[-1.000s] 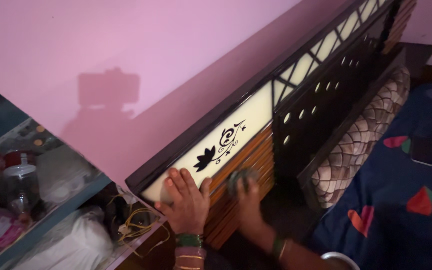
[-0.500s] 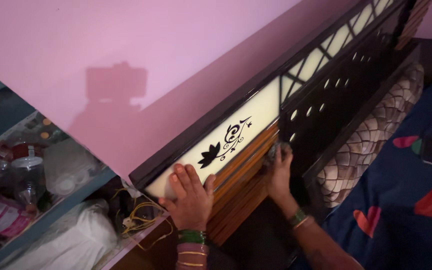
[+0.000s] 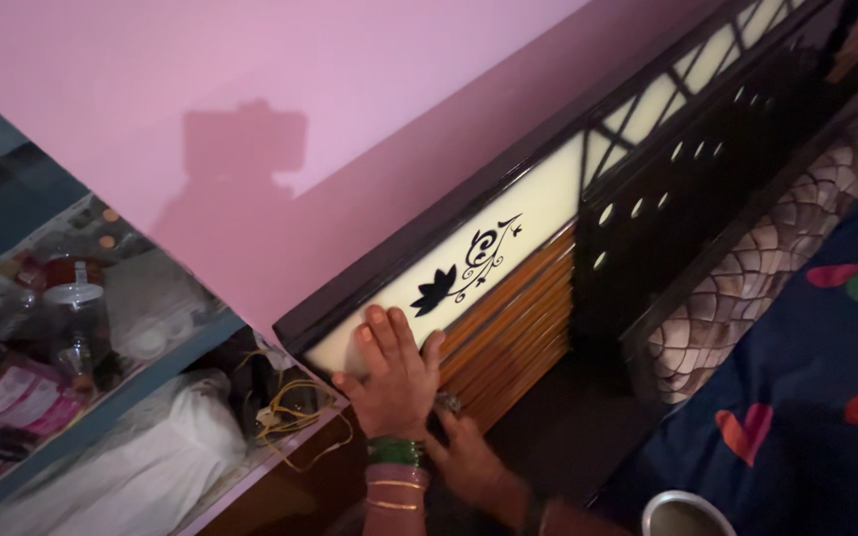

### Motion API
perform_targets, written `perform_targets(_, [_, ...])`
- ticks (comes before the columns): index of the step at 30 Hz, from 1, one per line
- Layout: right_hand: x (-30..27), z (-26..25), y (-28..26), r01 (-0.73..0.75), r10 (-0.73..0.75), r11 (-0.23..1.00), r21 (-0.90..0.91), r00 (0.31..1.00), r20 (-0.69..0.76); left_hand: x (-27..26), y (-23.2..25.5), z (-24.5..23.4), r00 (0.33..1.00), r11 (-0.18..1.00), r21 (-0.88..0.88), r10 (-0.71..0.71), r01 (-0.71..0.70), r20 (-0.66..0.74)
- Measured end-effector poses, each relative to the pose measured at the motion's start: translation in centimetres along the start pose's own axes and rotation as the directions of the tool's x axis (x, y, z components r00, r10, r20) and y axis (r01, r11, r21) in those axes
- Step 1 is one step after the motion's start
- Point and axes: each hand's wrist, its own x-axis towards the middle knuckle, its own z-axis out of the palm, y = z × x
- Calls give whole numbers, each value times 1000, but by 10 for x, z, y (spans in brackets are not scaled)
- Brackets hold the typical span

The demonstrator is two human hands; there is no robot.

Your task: The person cleans the wooden headboard of a bed by applying a substance from a container and scrubbing the surface with a small cloth.

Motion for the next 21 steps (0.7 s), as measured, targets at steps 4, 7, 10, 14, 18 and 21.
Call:
perform_targets(4, [25, -61, 65, -175, 182, 981, 84, 979, -88, 0, -2, 0, 1000, 1000, -13, 12, -12, -1])
perform_targets(7, [72, -125, 82, -300, 804, 447, 843, 548, -232, 2, 1, -1, 1000, 1000, -26, 8, -8, -6])
perform_targets(10, [94, -159, 85, -47, 831, 347, 937, 478, -284, 1, -1, -5, 1000, 1000, 1, 5, -5, 10])
perform_targets(14, [99, -126, 88, 4, 849, 366, 931, 408, -335, 4, -2, -2, 1000, 1000, 7, 7, -7, -5])
perform_targets(18, [24, -9, 73, -143, 91, 989, -28, 757, -647, 1, 2, 4, 1000, 1000, 26, 9, -9, -2])
perform_targets(21, [-11, 45, 58, -314, 610, 673, 669, 747, -263, 0, 3, 3, 1000, 1000, 26, -4, 4, -2])
